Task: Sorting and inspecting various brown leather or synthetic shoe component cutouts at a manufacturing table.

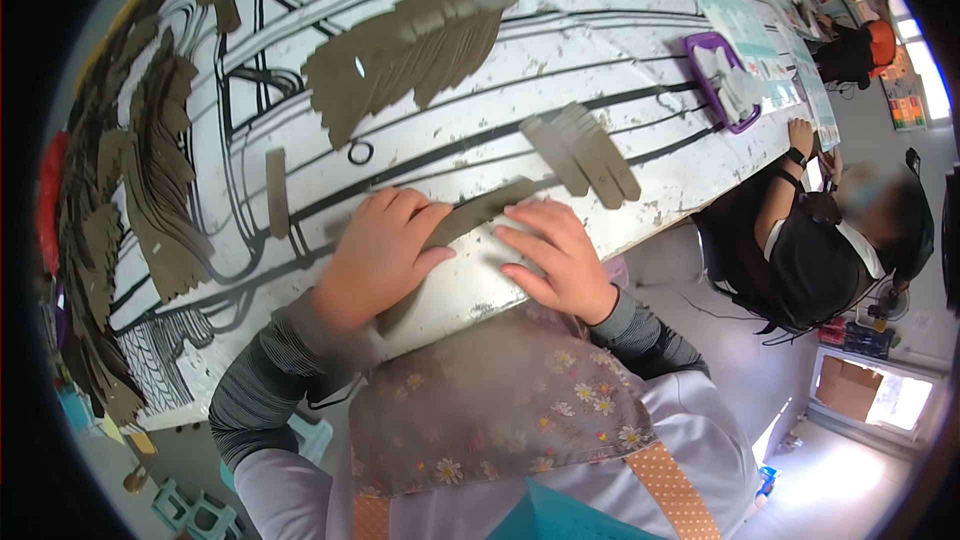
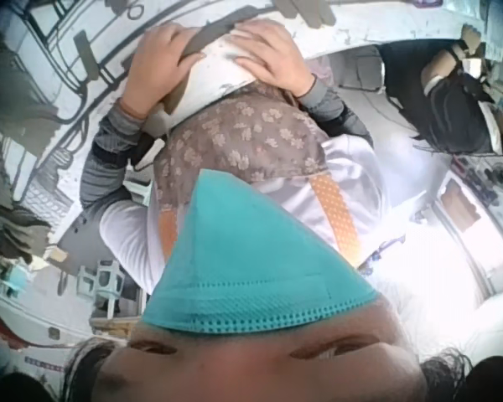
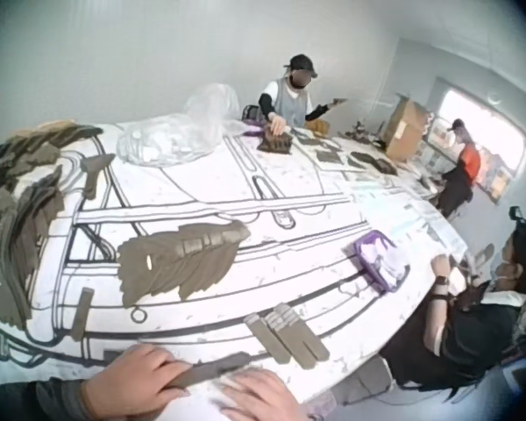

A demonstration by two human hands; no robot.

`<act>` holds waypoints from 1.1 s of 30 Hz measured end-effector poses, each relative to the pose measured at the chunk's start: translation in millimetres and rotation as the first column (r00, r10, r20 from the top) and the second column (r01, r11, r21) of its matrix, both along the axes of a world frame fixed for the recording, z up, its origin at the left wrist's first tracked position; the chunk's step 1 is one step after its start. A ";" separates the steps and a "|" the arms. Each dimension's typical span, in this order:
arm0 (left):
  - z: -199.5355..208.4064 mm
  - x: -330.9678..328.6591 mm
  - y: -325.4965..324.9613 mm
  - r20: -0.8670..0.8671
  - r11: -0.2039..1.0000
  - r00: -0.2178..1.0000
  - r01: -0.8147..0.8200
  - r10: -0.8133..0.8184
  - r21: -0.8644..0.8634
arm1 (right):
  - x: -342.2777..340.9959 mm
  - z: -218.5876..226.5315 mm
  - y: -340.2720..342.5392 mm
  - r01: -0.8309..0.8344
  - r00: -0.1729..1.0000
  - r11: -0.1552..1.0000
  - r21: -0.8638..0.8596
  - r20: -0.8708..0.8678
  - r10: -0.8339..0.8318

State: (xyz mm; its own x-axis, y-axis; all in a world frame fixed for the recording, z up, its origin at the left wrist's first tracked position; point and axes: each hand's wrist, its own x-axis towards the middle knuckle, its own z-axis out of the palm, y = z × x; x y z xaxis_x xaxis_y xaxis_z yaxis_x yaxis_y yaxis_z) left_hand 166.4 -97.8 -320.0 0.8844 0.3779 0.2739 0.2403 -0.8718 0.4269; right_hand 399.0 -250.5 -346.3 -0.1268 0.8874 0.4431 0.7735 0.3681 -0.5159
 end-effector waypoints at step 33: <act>123.6 37.5 17.9 0.665 0.892 0.659 -0.017 0.350 -0.452 | -21.4 148.7 102.6 -0.030 0.780 0.961 0.274 -0.596 0.194</act>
State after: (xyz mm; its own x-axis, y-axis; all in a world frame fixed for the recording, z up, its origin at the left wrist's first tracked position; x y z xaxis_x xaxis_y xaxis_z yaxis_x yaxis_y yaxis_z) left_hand 204.0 -79.9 -196.4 0.3708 0.7253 0.5800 -0.1474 -0.5706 0.8079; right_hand 377.6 -148.0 -197.5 0.1522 0.7418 0.6531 0.2693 0.6046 -0.7496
